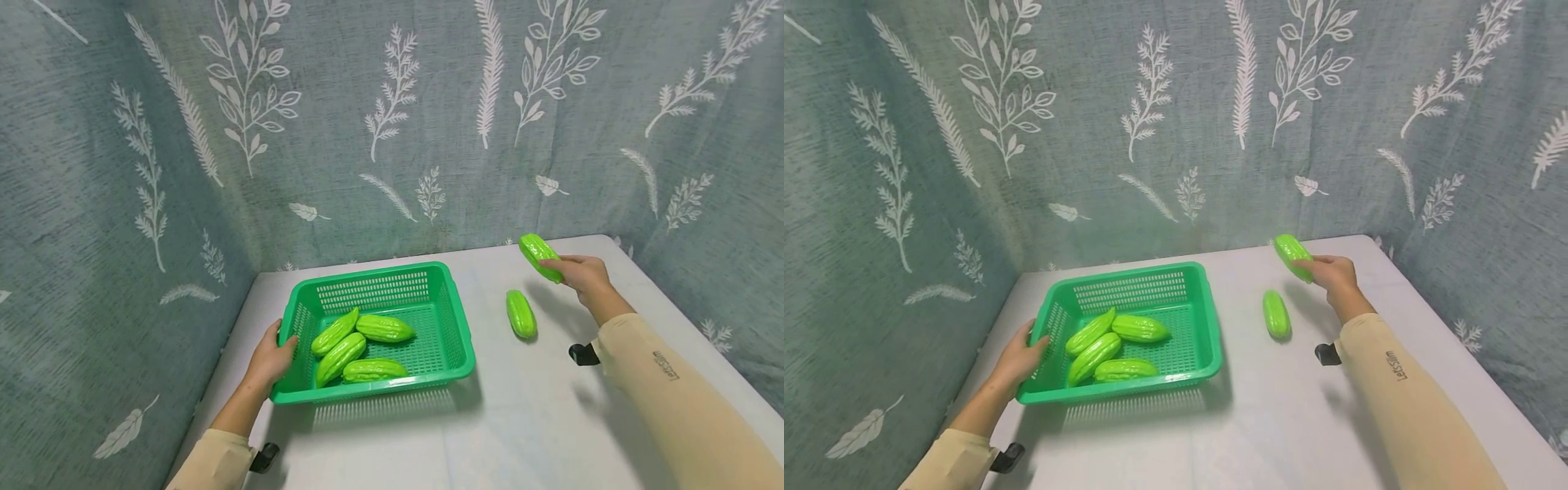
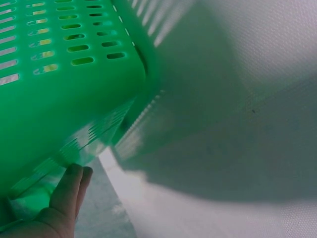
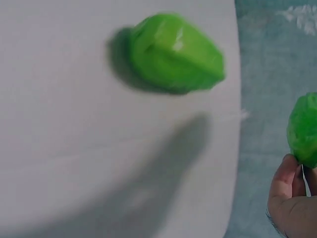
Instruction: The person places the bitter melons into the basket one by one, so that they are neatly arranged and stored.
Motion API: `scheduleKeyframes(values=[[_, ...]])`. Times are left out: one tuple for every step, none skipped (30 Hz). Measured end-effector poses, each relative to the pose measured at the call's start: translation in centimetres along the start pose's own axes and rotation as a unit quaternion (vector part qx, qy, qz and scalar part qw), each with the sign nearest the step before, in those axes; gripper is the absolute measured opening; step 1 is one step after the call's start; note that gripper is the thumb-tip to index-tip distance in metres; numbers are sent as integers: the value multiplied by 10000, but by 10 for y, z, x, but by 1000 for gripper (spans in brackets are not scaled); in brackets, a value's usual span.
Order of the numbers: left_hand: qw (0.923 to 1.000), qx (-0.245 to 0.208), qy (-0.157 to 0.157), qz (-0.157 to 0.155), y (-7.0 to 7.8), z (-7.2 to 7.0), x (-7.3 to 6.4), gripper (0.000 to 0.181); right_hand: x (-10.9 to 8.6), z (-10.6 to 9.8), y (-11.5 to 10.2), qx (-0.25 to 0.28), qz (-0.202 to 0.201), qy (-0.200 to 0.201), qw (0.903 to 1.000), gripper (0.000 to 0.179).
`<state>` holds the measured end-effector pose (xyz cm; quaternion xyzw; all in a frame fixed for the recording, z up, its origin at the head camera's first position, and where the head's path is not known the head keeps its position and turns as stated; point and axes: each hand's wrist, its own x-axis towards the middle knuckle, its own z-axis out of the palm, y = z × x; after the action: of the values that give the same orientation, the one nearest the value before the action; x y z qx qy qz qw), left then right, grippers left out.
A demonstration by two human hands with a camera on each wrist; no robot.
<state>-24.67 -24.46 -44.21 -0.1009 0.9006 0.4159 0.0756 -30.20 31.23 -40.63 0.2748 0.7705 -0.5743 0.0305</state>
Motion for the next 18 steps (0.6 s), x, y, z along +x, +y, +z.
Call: scheduleKeyframes(values=[[10000, 7, 9, 5, -1, 0, 0, 69, 1, -3, 5, 26, 50, 22, 10000, 90], [10000, 6, 10, 4, -2, 0, 0, 69, 2, -6, 10, 27, 98, 36, 9999, 89], [10000, 1, 9, 3, -3, 0, 1, 69, 2, -8, 15, 12, 160, 58, 9999, 89], [10000, -11, 6, 10, -3, 0, 1, 69, 3, -11, 20, -6, 228, 72, 9997, 90], [10000, -32, -8, 15, -3, 0, 1, 69, 4, -13, 25, -50, 292, 102, 9995, 91], [10000, -33, -7, 28, -3, 0, 1, 69, 5, -15, 29, -130, 360, 133, 9992, 91], [10000, -41, -10, 40, -3, 0, 2, 69, 5, -16, 33, -222, 433, 212, 9986, 91], [10000, -47, -8, 46, -3, 0, 2, 69, 6, -17, 37, -356, 525, 304, 9975, 92], [10000, -50, -3, 55, -3, 0, 2, 69, 7, -17, 41, -481, 617, 392, 9962, 92], [10000, -61, -2, 62, -3, 0, 2, 69, 9, -17, 45, -575, 739, 554, 9941, 92], [9999, -75, 0, 69, -2, 0, 2, 68, 10, -17, 49, -661, 853, 708, 9916, 91], [9999, -78, 11, 82, -2, 1, 2, 67, 11, -17, 52, -774, 941, 779, 9895, 90], [9999, -89, 11, 98, -1, 0, 1, 67, 12, -17, 55, -856, 1006, 818, 9879, 91], [9999, -107, 8, 104, -1, 0, 1, 67, 13, -17, 59, -918, 1056, 833, 9866, 89], [9999, -116, 4, 111, 0, 0, 1, 66, 14, -17, 62, -952, 1097, 828, 9859, 88], [9999, -127, 1, 112, 0, 0, 0, 66, 14, -16, 65, -959, 1129, 817, 9856, 87], [9999, -125, 2, 117, 0, -1, 0, 66, 13, -16, 69, -951, 1116, 704, 9867, 87], [9999, -121, 4, 118, 0, -1, 0, 66, 12, -16, 72, -909, 1106, 608, 9878, 86]])
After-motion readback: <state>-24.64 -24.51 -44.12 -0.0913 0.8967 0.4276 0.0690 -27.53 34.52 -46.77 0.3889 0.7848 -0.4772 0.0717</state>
